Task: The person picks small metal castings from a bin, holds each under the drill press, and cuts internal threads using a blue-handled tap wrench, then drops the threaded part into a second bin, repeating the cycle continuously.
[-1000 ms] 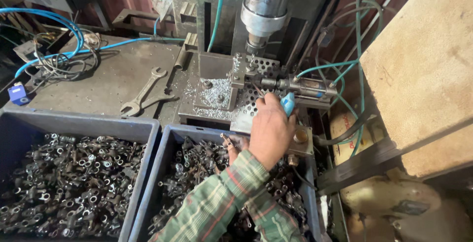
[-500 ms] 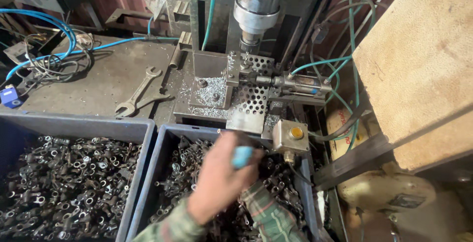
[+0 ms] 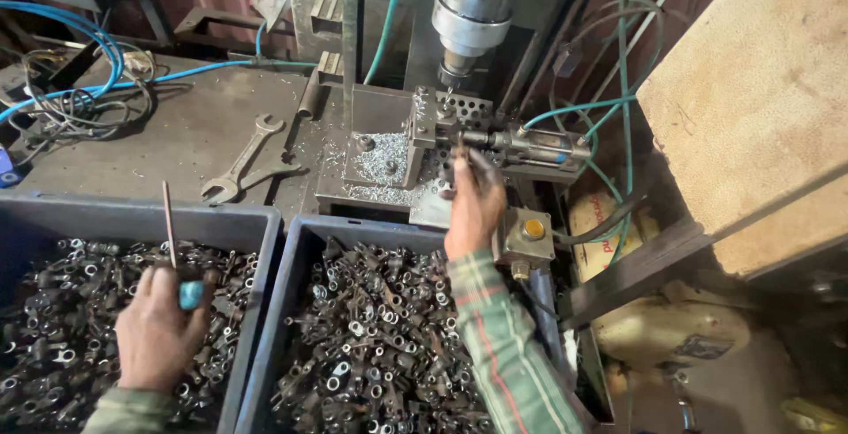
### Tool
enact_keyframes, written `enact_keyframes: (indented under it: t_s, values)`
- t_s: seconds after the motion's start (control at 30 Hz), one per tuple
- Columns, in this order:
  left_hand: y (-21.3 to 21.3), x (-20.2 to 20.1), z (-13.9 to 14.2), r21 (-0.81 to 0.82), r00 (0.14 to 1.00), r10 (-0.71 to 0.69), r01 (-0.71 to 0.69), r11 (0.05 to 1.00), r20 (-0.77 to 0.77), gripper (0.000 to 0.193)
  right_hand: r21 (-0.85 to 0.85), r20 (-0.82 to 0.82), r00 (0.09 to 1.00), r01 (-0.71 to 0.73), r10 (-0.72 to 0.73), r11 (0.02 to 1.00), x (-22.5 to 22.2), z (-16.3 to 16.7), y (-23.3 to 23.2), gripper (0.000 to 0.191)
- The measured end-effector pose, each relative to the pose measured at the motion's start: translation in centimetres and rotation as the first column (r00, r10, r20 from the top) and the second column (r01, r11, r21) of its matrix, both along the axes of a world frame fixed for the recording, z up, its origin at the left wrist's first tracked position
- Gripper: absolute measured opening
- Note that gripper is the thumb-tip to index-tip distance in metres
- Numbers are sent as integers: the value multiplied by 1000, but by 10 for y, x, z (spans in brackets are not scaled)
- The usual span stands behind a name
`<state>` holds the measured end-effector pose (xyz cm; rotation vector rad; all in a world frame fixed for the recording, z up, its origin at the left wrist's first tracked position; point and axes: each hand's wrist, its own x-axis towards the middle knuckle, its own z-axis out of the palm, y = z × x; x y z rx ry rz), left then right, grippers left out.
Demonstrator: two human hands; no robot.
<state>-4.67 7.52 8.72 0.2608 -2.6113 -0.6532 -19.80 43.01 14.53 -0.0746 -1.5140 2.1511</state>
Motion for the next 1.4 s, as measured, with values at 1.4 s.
enact_keyframes:
  t_s: [1.4]
  values:
    - [-17,-20,-120,-167,726,-156,352,921,669,19,977,-211,865,193,-456,-86,102,26,100,41]
